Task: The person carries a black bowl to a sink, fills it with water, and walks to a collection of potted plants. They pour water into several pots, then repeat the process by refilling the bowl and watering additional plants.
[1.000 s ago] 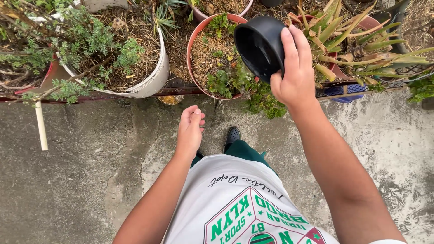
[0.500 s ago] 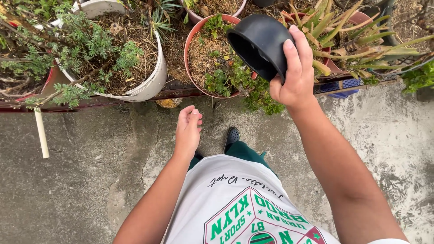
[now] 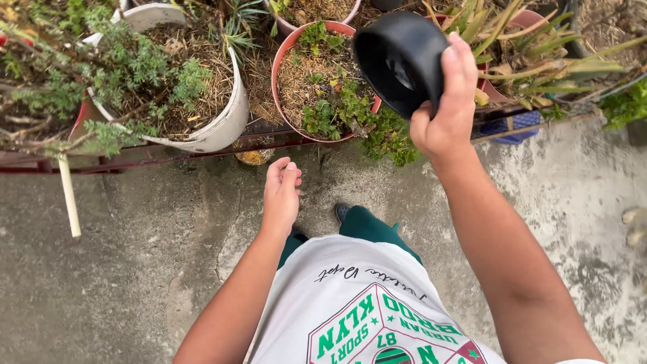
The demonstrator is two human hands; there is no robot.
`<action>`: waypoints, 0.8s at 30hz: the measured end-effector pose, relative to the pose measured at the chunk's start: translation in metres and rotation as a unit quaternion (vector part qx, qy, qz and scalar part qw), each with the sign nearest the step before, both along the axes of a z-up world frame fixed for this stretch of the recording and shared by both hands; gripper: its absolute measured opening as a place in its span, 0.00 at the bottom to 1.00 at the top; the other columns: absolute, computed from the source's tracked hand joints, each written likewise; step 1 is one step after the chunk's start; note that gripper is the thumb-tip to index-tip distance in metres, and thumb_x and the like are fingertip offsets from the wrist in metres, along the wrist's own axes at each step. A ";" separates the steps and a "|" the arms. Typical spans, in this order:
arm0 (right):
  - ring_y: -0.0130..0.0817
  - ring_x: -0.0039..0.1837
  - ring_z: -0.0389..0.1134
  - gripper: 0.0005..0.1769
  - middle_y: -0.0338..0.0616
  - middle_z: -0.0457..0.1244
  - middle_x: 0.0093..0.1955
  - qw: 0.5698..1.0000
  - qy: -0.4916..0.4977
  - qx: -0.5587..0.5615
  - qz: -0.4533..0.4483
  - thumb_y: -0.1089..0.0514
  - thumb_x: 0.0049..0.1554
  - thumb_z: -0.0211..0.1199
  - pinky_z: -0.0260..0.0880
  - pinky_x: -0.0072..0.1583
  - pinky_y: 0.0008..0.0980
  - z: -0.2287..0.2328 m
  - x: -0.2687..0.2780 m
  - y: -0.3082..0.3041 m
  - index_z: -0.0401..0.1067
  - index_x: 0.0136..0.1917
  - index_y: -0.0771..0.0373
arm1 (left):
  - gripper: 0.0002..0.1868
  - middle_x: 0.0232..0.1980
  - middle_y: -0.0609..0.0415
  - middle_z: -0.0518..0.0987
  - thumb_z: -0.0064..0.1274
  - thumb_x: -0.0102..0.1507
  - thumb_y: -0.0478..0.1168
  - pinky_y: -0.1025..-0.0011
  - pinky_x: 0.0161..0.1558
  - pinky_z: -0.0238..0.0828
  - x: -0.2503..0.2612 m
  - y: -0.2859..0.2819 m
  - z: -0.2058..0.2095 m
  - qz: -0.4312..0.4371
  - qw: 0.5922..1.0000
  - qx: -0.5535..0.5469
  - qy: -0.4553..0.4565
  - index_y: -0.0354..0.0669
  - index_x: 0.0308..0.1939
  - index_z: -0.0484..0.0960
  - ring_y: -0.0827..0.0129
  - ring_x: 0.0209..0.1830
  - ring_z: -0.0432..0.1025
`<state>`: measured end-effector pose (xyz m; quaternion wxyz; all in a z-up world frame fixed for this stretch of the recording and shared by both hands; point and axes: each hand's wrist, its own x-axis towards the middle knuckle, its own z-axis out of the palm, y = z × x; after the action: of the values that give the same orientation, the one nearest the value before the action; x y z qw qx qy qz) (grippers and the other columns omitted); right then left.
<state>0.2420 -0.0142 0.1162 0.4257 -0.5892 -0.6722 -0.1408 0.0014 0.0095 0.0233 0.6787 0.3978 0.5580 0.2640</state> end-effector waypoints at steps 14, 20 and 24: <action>0.51 0.45 0.68 0.24 0.51 0.62 0.50 0.606 0.766 -0.216 0.004 0.59 0.45 0.52 0.72 0.41 0.55 -0.045 -0.040 -0.021 0.60 0.56 0.49 | 0.21 0.42 0.45 0.71 0.36 0.63 0.43 0.72 0.43 0.67 -0.001 -0.089 0.033 0.258 0.965 0.053 -0.007 0.32 0.56 0.61 0.66 0.41 0.66; 0.52 0.61 0.58 0.35 0.57 0.51 0.65 0.529 0.697 -0.469 0.124 0.62 0.49 0.53 0.66 0.54 0.50 -0.035 -0.175 -0.067 0.49 0.69 0.53 | 0.22 0.47 0.48 0.73 0.30 0.66 0.48 0.71 0.39 0.70 -0.070 -0.159 0.019 0.441 0.873 0.101 -0.183 0.40 0.59 0.62 0.65 0.41 0.71; 0.52 0.63 0.55 0.32 0.56 0.49 0.67 0.516 0.581 -0.590 0.221 0.62 0.50 0.51 0.63 0.55 0.52 -0.032 -0.253 -0.108 0.53 0.68 0.52 | 0.27 0.58 0.45 0.68 0.34 0.63 0.49 0.66 0.45 0.70 -0.124 -0.224 0.026 0.556 0.803 0.106 -0.189 0.46 0.64 0.55 0.60 0.50 0.69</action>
<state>-0.0112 -0.1225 0.0841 0.2934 -0.4884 -0.3126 0.7601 -0.1223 -0.2148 0.0495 0.4616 0.0310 0.5124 0.7235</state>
